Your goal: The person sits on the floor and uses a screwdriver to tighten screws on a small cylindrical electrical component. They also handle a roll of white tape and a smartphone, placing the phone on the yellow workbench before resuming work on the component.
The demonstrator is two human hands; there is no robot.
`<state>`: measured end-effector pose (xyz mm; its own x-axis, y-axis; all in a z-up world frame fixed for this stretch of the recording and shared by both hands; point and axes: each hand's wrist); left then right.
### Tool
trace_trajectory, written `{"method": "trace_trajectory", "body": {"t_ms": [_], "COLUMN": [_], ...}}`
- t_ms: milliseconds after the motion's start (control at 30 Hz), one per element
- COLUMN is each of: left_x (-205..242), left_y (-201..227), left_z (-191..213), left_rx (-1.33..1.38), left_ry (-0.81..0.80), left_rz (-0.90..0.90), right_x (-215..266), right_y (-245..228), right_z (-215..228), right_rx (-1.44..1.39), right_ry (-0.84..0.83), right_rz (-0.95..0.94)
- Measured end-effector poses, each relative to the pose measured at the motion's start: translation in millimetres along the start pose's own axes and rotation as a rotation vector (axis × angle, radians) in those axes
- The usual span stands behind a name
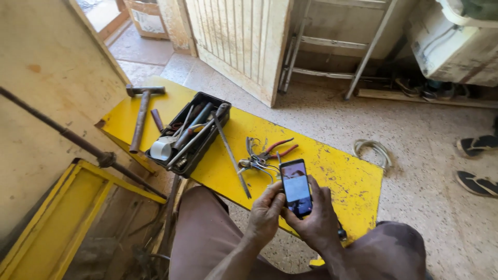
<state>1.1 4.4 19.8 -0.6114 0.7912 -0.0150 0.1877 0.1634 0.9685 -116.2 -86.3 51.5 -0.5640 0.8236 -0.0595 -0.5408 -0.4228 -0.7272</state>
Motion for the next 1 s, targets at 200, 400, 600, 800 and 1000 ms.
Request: {"method": "trace_trajectory", "body": {"t_ms": [200, 400, 600, 800, 1000], "left_x": [0.0, 7.1, 11.5, 8.3, 2.2], "left_y": [-8.2, 6.6, 27.4, 25.3, 55.2], "left_z": [2.3, -2.8, 4.9, -0.5, 38.1], "left_rx": [0.033, 0.187, 0.134, 0.123, 0.221], "left_ry": [0.005, -0.088, -0.144, -0.005, 0.281], "left_rz": [-0.034, 0.085, 0.100, 0.114, 0.205], "right_x": [2.2, 1.0, 2.5, 4.2, 18.3], "right_y": [-32.1, -26.6, -58.2, -40.4, -16.0], "right_z": [8.9, 7.5, 18.5, 2.3, -29.0], "right_rx": [-0.064, -0.095, -0.129, -0.059, -0.426], "right_ry": [-0.064, -0.013, -0.118, -0.084, -0.035], "right_rz": [-0.199, -0.081, -0.278, -0.224, 0.025]}}
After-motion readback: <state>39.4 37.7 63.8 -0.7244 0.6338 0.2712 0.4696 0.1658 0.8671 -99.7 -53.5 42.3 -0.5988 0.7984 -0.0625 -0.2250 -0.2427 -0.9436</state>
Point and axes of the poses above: each hand's wrist, its own x-axis away from the middle knuckle, its own z-axis out of the back of the hand, y = z × x, and after that the axes turned 9 degrees about -x, right-handed
